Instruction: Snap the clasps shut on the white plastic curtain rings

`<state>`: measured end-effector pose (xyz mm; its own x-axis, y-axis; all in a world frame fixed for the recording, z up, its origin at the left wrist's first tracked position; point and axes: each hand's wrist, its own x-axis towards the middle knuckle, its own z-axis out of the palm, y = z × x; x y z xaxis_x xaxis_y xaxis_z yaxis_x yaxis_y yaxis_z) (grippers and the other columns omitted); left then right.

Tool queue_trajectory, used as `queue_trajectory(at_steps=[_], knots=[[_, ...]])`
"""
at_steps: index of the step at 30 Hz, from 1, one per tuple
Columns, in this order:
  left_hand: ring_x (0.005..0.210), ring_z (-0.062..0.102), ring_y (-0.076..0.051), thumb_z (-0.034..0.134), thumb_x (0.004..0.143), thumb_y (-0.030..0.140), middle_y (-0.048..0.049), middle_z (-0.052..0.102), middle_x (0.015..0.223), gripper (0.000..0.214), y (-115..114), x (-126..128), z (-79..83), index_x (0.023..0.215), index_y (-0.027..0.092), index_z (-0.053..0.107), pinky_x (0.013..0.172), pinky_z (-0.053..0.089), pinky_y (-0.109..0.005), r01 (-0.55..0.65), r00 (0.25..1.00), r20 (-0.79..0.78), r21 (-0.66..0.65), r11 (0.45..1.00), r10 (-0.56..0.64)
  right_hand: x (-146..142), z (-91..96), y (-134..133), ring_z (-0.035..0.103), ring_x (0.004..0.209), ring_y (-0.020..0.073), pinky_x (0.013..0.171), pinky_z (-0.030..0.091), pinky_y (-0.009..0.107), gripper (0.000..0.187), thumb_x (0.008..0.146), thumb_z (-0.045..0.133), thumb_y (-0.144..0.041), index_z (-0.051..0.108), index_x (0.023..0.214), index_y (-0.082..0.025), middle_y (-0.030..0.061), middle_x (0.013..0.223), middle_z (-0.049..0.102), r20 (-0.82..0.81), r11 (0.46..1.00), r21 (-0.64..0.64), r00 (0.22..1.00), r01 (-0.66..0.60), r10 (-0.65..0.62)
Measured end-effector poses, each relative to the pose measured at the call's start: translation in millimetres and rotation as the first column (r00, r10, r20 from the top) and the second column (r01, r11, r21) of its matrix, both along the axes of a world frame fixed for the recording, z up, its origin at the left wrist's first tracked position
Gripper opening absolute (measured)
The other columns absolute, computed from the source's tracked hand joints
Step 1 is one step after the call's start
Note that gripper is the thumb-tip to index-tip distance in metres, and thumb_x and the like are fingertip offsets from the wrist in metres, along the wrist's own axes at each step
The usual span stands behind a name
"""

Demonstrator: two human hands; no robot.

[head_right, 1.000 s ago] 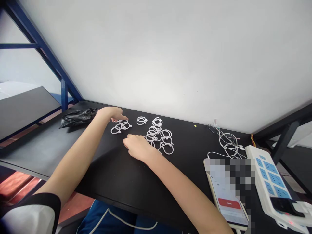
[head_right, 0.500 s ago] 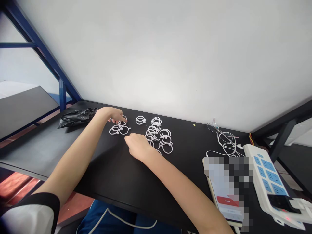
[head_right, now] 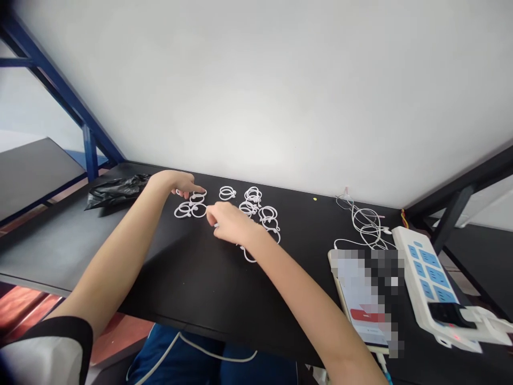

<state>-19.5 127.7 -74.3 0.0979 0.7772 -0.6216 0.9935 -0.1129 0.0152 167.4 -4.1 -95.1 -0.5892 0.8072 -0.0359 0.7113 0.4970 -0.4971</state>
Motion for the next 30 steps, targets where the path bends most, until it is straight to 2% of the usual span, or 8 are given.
queue_trajectory(at_steps=[3,7,11,14,17,20,23,30], knots=[[0.087,0.068,-0.03,0.06,0.07,0.068,-0.0179,0.074,0.104,0.057,-3,1,3.9,0.071,0.013,0.072,0.073,0.052,-0.032,-0.007,1.0,-0.011,0.017,1.0,0.007,18,7.5,10,0.056,0.075,0.013,0.061,0.038,0.024,0.019,0.07,0.053,0.001,0.054,0.074,-0.017,0.0026,0.086,0.06,-0.098,0.998,-0.001,0.993,0.064,-0.064],[0.085,0.068,-0.031,0.056,0.072,0.071,-0.0183,0.074,0.103,0.06,-9,2,13.8,0.076,0.013,0.072,0.071,0.049,-0.033,0.007,1.0,-0.006,0.106,0.994,-0.006,41,21.2,18,0.06,0.074,0.0136,0.065,0.043,0.025,0.013,0.074,0.055,-0.005,0.058,0.073,-0.018,0.0011,0.079,0.065,-0.209,0.992,0.01,0.97,0.126,-0.121],[0.09,0.067,-0.03,0.053,0.075,0.067,-0.0158,0.07,0.113,0.059,-22,5,25.9,0.099,0.016,0.07,0.072,0.047,-0.033,0.053,0.996,0.061,0.213,0.976,-0.067,59,34.0,20,0.061,0.076,0.0151,0.066,0.044,0.027,0.008,0.074,0.061,-0.011,0.062,0.07,-0.018,0.0013,0.077,0.067,-0.319,0.967,0.083,0.926,0.241,-0.203],[0.097,0.065,-0.027,0.051,0.078,0.065,-0.0112,0.065,0.125,0.061,-37,14,35.5,0.12,0.022,0.06,0.072,0.047,-0.03,0.127,0.972,0.157,0.264,0.956,-0.173,66,39.0,21,0.057,0.068,0.0142,0.063,0.042,0.028,0.007,0.074,0.065,-0.018,0.061,0.068,-0.018,0.001,0.072,0.066,-0.401,0.917,0.149,0.87,0.369,-0.285],[0.101,0.063,-0.024,0.051,0.079,0.065,-0.0091,0.063,0.128,0.064,-50,25,42.7,0.128,0.024,0.053,0.071,0.046,-0.027,0.193,0.936,0.234,0.29,0.937,-0.265,65,40.5,21,0.054,0.06,0.0125,0.059,0.041,0.028,0.011,0.074,0.068,-0.023,0.06,0.068,-0.019,0.0005,0.069,0.064,-0.485,0.87,0.173,0.809,0.461,-0.332],[0.095,0.064,-0.021,0.054,0.079,0.061,-0.008,0.066,0.12,0.061,-58,33,45.0,0.127,0.024,0.051,0.069,0.045,-0.026,0.241,0.886,0.314,0.318,0.917,-0.342,60,40.0,20,0.057,0.059,0.0129,0.057,0.043,0.028,0.012,0.073,0.071,-0.024,0.061,0.067,-0.018,0.0008,0.068,0.065,-0.544,0.861,0.155,0.769,0.484,-0.335],[0.087,0.065,-0.019,0.056,0.082,0.052,-0.0067,0.069,0.11,0.05,-62,37,44.5,0.122,0.022,0.053,0.066,0.045,-0.025,0.271,0.819,0.397,0.37,0.889,-0.415,56,38.2,19,0.059,0.059,0.0138,0.056,0.044,0.027,0.011,0.072,0.071,-0.023,0.062,0.067,-0.018,0.0007,0.066,0.065,-0.549,0.873,0.136,0.769,0.469,-0.328],[0.072,0.062,-0.014,0.05,0.086,0.029,-0.0041,0.07,0.093,0.02,-67,45,46.0,0.098,0.019,0.062,0.058,0.042,-0.022,0.27,0.725,0.437,0.531,0.803,-0.532,51,35.1,18,0.058,0.055,0.0117,0.054,0.042,0.025,0.009,0.073,0.07,-0.021,0.062,0.07,-0.018,-0.0014,0.065,0.063,-0.553,0.895,0.121,0.778,0.429,-0.298]])
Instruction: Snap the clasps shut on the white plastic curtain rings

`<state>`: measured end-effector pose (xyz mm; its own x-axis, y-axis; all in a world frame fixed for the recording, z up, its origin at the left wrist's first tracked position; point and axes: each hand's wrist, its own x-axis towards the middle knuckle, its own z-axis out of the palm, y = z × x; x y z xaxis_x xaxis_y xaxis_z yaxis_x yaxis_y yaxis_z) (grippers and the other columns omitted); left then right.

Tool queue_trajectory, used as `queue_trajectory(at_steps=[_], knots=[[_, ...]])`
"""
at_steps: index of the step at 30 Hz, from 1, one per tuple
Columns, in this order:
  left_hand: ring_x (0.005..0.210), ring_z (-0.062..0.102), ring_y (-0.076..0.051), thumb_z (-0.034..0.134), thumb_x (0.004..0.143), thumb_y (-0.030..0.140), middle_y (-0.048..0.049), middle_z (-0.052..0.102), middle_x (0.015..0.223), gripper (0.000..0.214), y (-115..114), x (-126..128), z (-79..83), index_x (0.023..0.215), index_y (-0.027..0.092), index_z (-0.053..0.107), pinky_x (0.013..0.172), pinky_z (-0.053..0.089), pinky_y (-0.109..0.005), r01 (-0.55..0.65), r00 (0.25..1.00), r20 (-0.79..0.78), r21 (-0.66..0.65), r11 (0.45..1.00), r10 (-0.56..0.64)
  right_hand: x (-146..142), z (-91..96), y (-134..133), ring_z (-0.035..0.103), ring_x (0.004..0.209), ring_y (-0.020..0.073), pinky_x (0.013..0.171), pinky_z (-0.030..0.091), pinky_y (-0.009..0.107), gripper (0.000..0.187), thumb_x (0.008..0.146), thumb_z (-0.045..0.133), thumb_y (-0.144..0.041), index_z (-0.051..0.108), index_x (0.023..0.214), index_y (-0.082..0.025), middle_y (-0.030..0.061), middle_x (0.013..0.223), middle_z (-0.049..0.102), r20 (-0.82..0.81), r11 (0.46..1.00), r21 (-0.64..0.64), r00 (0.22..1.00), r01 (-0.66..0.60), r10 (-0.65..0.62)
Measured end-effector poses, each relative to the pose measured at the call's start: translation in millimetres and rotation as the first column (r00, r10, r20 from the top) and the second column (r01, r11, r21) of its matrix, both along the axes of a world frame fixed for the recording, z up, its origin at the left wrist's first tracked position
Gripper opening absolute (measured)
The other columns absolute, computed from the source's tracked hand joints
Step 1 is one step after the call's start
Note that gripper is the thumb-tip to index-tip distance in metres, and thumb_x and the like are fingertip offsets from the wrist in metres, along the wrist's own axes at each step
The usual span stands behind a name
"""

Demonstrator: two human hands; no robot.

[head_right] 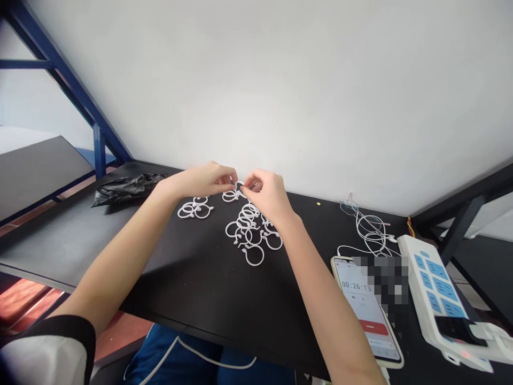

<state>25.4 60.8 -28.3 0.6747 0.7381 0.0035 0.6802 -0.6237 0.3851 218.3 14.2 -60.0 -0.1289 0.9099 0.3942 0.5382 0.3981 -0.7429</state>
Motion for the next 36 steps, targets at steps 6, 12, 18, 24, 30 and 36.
queue_trajectory(at_steps=[6,12,18,24,30,36], knots=[[0.069,0.06,-0.013,0.049,0.083,0.019,-0.0033,0.069,0.082,0.02,0,3,-2.9,0.093,0.017,0.066,0.06,0.042,-0.022,0.06,0.992,0.103,0.065,0.996,-0.066,-7,0.5,-3,0.058,0.056,0.0115,0.054,0.041,0.025,0.008,0.072,0.069,-0.017,0.062,0.068,-0.018,-0.0014,0.065,0.064,0.031,0.997,-0.024,0.996,-0.08,0.081],[0.063,0.056,-0.012,0.053,0.086,0.029,-0.002,0.065,0.072,0.018,0,0,0.5,0.078,0.016,0.063,0.056,0.04,-0.023,0.145,0.986,0.082,-0.031,0.989,-0.142,-2,6.3,-6,0.054,0.054,0.0104,0.053,0.04,0.026,0.009,0.076,0.068,-0.024,0.062,0.071,-0.018,-0.0004,0.068,0.064,0.024,0.994,-0.041,0.994,-0.104,0.105],[0.067,0.06,-0.011,0.053,0.092,0.043,-0.0038,0.064,0.071,0.034,-6,-5,11.0,0.079,0.014,0.064,0.061,0.048,-0.021,0.395,0.891,0.354,-0.294,0.871,-0.284,0,8.3,-4,0.055,0.055,0.0115,0.053,0.043,0.026,0.026,0.071,0.079,-0.037,0.066,0.08,-0.018,0.0004,0.067,0.063,-0.127,0.997,-0.018,0.989,-0.073,0.07],[0.044,0.042,-0.004,0.063,0.087,0.049,0.0006,0.054,0.054,0.041,-9,-12,18.7,0.068,0.013,0.065,0.043,0.032,-0.019,0.327,0.866,0.461,-0.224,0.918,-0.196,-2,12.5,-6,0.063,0.063,0.0144,0.051,0.047,0.025,0.03,0.072,0.079,-0.038,0.064,0.087,-0.017,0.0036,0.082,0.069,-0.336,0.956,-0.118,0.917,-0.269,0.217],[0.051,0.048,-0.007,0.062,0.087,0.051,0.0001,0.055,0.051,0.041,-9,-13,19.4,0.07,0.013,0.068,0.051,0.036,-0.02,0.333,0.829,0.526,-0.192,0.923,-0.189,-2,16.6,-12,0.063,0.072,0.0134,0.066,0.051,0.027,0.022,0.074,0.076,-0.027,0.066,0.092,-0.018,0.003,0.089,0.066,-0.222,0.909,-0.148,0.908,-0.391,0.354],[0.045,0.04,-0.005,0.063,0.086,0.049,0.0001,0.056,0.049,0.043,-8,-17,21.8,0.062,0.014,0.06,0.045,0.028,-0.021,0.323,0.882,0.429,-0.25,0.913,-0.195,-3,14.2,-12,0.061,0.067,0.0131,0.062,0.049,0.028,0.02,0.078,0.07,-0.029,0.067,0.094,-0.017,0.0024,0.081,0.066,-0.145,0.907,-0.212,0.929,-0.365,0.34]])
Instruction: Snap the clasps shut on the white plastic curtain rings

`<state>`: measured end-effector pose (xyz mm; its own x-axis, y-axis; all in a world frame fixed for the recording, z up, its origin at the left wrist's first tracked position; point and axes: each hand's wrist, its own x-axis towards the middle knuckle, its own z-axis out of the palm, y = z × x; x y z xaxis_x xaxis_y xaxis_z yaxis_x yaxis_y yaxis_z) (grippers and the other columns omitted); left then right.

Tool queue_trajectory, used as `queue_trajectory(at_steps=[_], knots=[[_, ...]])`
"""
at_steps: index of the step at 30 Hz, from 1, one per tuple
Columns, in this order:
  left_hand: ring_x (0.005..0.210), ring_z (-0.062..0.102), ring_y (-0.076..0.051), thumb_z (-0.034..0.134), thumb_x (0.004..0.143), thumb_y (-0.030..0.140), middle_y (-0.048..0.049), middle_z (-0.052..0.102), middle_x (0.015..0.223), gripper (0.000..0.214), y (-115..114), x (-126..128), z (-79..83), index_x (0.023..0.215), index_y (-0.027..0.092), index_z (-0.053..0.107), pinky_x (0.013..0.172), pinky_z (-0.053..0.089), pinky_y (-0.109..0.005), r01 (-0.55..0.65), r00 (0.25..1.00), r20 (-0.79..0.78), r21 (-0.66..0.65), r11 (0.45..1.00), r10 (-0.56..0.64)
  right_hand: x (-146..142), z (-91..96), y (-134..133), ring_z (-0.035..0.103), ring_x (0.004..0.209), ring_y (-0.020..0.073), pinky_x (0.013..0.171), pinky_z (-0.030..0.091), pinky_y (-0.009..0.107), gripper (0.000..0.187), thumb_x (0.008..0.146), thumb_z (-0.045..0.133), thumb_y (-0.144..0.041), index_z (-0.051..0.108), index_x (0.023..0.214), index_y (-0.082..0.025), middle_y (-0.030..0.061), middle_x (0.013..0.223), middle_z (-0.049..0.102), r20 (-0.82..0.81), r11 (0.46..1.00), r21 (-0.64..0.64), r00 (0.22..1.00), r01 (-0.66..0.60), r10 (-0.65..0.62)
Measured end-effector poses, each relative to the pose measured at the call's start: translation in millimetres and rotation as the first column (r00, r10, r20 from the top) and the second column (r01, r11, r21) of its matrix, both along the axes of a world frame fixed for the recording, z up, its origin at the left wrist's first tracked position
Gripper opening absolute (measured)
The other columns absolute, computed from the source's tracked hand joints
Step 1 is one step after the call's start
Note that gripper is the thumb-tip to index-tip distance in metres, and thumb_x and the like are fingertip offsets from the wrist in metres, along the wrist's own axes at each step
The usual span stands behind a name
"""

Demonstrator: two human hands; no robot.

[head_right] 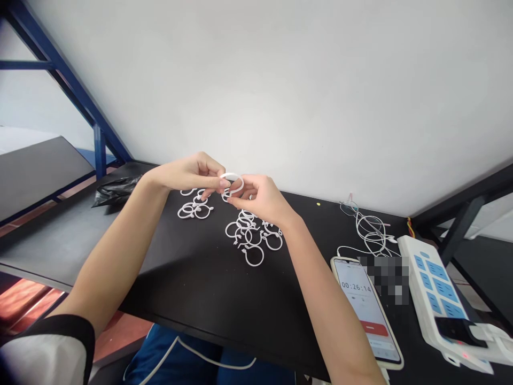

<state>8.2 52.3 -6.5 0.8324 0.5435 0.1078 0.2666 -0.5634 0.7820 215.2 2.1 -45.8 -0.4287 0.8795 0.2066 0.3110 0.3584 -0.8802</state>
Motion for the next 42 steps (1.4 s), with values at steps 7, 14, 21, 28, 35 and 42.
queue_trajectory(at_steps=[7,14,21,28,35,42], knots=[[0.055,0.056,-0.011,0.039,0.098,0.05,-0.0013,0.061,0.05,0.051,-1.8,2.5,0.3,0.071,0.017,0.067,0.068,0.047,-0.025,0.046,0.998,-0.05,-0.028,0.999,-0.047,1.5,1.6,-2.1,0.063,0.073,0.0146,0.065,0.049,0.029,0.016,0.078,0.065,-0.022,0.066,0.094,-0.018,0.0029,0.087,0.068,0.076,1.0,-0.002,0.997,-0.027,0.027],[0.06,0.059,-0.012,0.038,0.097,0.055,-0.0014,0.063,0.052,0.053,-5.0,5.5,1.7,0.067,0.016,0.06,0.07,0.047,-0.025,0.05,0.992,-0.112,-0.072,0.996,-0.058,4.1,5.0,-3.5,0.066,0.076,0.0154,0.067,0.05,0.029,0.02,0.078,0.064,-0.017,0.064,0.098,-0.018,0.0035,0.09,0.07,0.073,1.0,0.011,0.997,-0.019,0.018],[0.051,0.04,-0.009,0.044,0.094,0.054,-0.0023,0.065,0.062,0.05,-4.2,5.6,2.4,0.065,0.017,0.058,0.053,0.034,-0.024,0.143,0.973,-0.175,-0.048,0.989,-0.149,6.0,5.0,-2.3,0.063,0.066,0.0124,0.061,0.049,0.027,0.014,0.076,0.07,-0.024,0.063,0.087,-0.018,0.0013,0.078,0.068,0.022,0.999,0.036,1.0,0.0,-0.001],[0.053,0.041,-0.009,0.054,0.088,0.054,-0.0003,0.064,0.068,0.04,-2.1,4.3,0.9,0.072,0.018,0.062,0.052,0.031,-0.025,0.104,0.961,-0.253,-0.037,0.994,-0.11,5.6,6.7,-4.0,0.065,0.068,0.0143,0.06,0.049,0.027,0.015,0.074,0.074,-0.026,0.066,0.081,-0.017,0.0033,0.078,0.069,0.016,1.0,0.015,1.0,0.005,-0.005],[0.059,0.047,-0.011,0.05,0.09,0.052,-0.0003,0.062,0.07,0.037,-5.1,5.2,3.3,0.075,0.019,0.056,0.057,0.036,-0.025,0.088,0.956,-0.278,-0.036,0.996,-0.094,4.8,6.6,-4.2,0.062,0.064,0.0128,0.057,0.047,0.026,0.014,0.072,0.075,-0.026,0.066,0.078,-0.016,0.003,0.076,0.07,0.019,1.0,0.009,1.0,0.009,-0.009],[0.073,0.056,-0.013,0.048,0.09,0.037,-0.0004,0.065,0.08,0.022,-2.6,3.2,1.5,0.08,0.019,0.055,0.066,0.042,-0.024,0.084,0.958,-0.272,-0.049,0.995,-0.094,6.7,7.4,-4.7,0.055,0.052,0.0095,0.05,0.039,0.024,0.018,0.068,0.08,-0.026,0.068,0.077,-0.016,-0.002,0.058,0.062,0.037,0.999,-0.018,0.999,0.036,-0.035]])
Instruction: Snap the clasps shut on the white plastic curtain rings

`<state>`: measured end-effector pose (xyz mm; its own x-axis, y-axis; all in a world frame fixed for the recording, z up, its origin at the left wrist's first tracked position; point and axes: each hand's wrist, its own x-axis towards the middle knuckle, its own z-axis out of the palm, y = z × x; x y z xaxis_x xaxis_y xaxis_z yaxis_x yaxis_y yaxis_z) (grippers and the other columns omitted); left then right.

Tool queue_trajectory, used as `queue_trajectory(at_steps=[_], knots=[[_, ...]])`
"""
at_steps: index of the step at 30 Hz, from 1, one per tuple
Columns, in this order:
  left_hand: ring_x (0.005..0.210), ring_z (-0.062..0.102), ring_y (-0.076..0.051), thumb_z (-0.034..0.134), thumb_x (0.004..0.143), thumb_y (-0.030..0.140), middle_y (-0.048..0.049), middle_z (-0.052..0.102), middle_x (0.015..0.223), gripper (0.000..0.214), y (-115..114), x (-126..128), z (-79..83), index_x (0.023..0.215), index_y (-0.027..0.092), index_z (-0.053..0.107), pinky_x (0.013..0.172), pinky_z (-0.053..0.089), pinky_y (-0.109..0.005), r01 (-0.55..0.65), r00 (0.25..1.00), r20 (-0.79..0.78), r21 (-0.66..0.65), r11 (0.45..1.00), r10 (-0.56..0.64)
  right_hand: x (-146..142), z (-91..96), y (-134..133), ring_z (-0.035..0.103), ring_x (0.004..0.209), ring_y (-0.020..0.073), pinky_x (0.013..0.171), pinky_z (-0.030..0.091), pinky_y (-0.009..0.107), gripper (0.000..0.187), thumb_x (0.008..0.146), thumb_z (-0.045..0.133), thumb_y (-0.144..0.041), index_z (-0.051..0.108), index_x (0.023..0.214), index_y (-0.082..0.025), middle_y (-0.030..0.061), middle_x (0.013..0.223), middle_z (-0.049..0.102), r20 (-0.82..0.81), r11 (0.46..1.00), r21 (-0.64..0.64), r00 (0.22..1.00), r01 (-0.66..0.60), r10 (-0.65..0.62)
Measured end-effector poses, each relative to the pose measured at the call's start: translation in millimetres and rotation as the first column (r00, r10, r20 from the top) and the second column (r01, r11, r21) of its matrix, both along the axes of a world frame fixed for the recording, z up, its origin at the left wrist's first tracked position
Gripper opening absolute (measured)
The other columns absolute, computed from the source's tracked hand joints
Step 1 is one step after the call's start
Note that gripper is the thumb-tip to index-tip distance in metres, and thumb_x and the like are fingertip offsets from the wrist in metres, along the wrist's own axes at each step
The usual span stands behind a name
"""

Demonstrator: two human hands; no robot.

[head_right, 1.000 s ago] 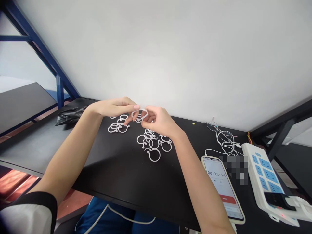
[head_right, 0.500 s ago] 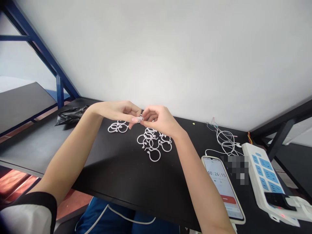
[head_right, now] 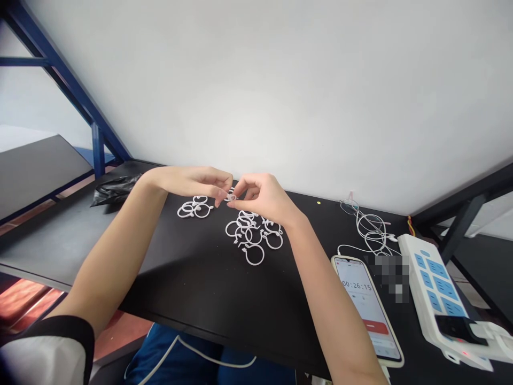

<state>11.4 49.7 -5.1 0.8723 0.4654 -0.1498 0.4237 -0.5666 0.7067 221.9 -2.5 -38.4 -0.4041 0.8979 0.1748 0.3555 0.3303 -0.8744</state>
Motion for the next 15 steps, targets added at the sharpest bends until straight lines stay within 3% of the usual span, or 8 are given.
queue_trajectory(at_steps=[5,15], knots=[[0.08,0.058,-0.013,0.04,0.095,0.03,-0.0004,0.062,0.08,0.02,0,-1,-0.6,0.085,0.018,0.052,0.073,0.045,-0.024,-0.002,0.997,0.071,-0.061,0.998,0.006,4,3.0,-1,0.06,0.053,0.0125,0.049,0.042,0.024,0.022,0.073,0.078,-0.034,0.072,0.082,-0.015,0.0001,0.058,0.062,-0.037,0.999,-0.025,0.998,-0.041,0.04],[0.068,0.057,-0.009,0.045,0.09,0.02,0.0021,0.049,0.077,0.011,-21,2,9.0,0.079,0.018,0.043,0.06,0.044,-0.02,-0.052,0.963,0.264,0.003,0.999,0.049,6,7.7,0,0.061,0.053,0.0096,0.053,0.05,0.023,0.023,0.066,0.085,-0.029,0.071,0.079,-0.017,-0.0003,0.066,0.067,-0.284,0.999,-0.054,0.959,-0.004,-0.012]])
